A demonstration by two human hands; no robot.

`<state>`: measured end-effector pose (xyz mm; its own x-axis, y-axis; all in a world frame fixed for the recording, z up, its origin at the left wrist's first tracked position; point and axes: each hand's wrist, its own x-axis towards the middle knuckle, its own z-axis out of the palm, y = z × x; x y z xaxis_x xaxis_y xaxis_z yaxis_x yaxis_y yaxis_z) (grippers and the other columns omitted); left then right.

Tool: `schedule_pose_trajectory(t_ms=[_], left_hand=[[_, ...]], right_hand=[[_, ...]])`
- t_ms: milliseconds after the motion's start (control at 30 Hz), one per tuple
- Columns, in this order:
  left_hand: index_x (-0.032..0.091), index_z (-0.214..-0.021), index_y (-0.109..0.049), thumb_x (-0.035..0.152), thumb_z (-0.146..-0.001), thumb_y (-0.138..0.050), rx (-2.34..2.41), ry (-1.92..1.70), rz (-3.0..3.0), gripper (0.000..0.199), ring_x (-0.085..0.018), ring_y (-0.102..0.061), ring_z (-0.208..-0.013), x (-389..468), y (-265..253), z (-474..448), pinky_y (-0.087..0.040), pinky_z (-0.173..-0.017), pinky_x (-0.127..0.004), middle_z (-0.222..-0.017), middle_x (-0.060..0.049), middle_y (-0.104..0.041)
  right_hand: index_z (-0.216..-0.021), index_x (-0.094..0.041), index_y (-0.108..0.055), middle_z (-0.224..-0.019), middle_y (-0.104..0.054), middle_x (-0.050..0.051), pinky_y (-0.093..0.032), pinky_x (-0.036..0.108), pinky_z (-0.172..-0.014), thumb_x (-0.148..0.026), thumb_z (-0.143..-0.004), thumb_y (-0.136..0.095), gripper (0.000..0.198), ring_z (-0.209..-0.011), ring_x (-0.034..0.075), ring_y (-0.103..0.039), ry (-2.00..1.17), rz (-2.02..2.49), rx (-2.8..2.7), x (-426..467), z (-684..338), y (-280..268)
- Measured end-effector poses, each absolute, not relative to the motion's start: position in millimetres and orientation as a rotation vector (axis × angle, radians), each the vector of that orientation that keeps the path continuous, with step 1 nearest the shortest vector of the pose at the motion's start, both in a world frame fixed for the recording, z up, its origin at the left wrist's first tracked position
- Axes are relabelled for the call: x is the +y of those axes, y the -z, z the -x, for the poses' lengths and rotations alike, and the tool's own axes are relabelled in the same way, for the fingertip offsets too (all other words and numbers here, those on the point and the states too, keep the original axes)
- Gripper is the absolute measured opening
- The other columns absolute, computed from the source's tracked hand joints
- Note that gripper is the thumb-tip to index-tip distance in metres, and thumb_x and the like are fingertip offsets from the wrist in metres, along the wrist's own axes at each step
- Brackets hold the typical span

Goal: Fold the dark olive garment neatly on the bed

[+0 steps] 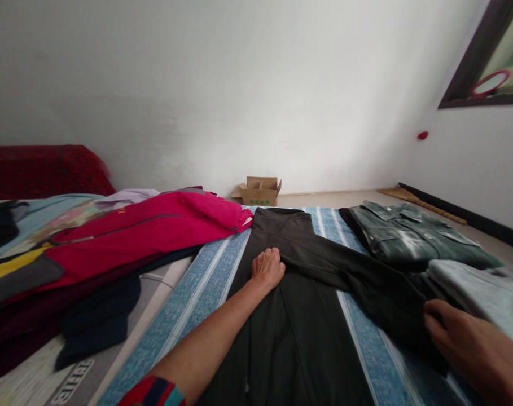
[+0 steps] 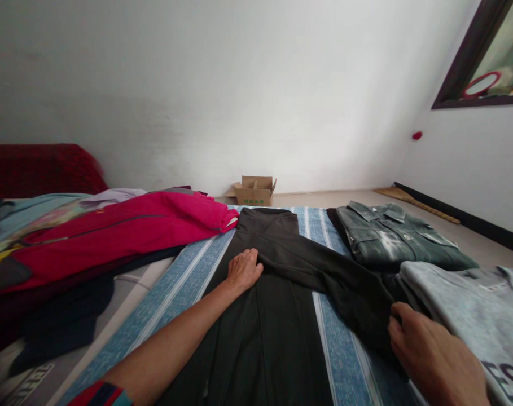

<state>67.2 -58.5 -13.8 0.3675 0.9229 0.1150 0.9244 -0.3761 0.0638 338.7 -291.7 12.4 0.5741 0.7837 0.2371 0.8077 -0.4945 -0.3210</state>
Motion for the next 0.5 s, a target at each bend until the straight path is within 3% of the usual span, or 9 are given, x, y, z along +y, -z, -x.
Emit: schedule_pose_trajectory(t_ms=[133,233,367,500], left_hand=[[0.019,-0.096,-0.056,0.025,-0.081,-0.047,-1.769,0.237,2.617,0.019,-0.024,-0.06,-0.096,-58,15,-63,-0.046,-0.079,-0.033,-0.101,-0.01,-0.063],[0.02,-0.095,-0.056,0.025,-0.08,-0.047,-1.796,0.251,2.628,0.018,-0.022,-0.06,-0.097,-58,16,-61,-0.045,-0.081,-0.031,-0.102,-0.008,-0.062],[0.021,-0.093,-0.056,0.026,-0.078,-0.049,-1.811,0.297,2.65,0.017,-0.021,-0.06,-0.096,-58,17,-58,-0.045,-0.079,-0.03,-0.103,-0.007,-0.063],[0.02,-0.091,-0.057,0.029,-0.076,-0.052,-1.839,0.341,2.672,0.018,-0.022,-0.061,-0.093,-59,16,-56,-0.046,-0.076,-0.03,-0.1,-0.008,-0.064]], right_hand=[[-0.096,-0.022,-0.066,-0.096,-0.066,0.01,-0.048,0.038,-0.071,-0.043,-0.079,-0.046,0.033,-0.086,0.028,-0.063,0.236,2.49,-1.545,-279,-313,-22],[-0.1,-0.023,-0.065,-0.099,-0.065,0.008,-0.046,0.036,-0.075,-0.043,-0.086,-0.042,0.033,-0.09,0.025,-0.062,0.211,2.419,-1.667,-248,-283,-25],[-0.101,-0.025,-0.065,-0.1,-0.063,0.005,-0.044,0.03,-0.072,-0.031,-0.088,-0.045,0.024,-0.093,0.021,-0.06,0.04,2.203,-1.909,-188,-241,-24],[-0.108,-0.023,-0.063,-0.114,-0.059,0.006,-0.04,0.028,-0.084,-0.021,-0.087,-0.046,0.026,-0.105,0.019,-0.054,0.012,1.929,-2.121,-142,-203,-15]])
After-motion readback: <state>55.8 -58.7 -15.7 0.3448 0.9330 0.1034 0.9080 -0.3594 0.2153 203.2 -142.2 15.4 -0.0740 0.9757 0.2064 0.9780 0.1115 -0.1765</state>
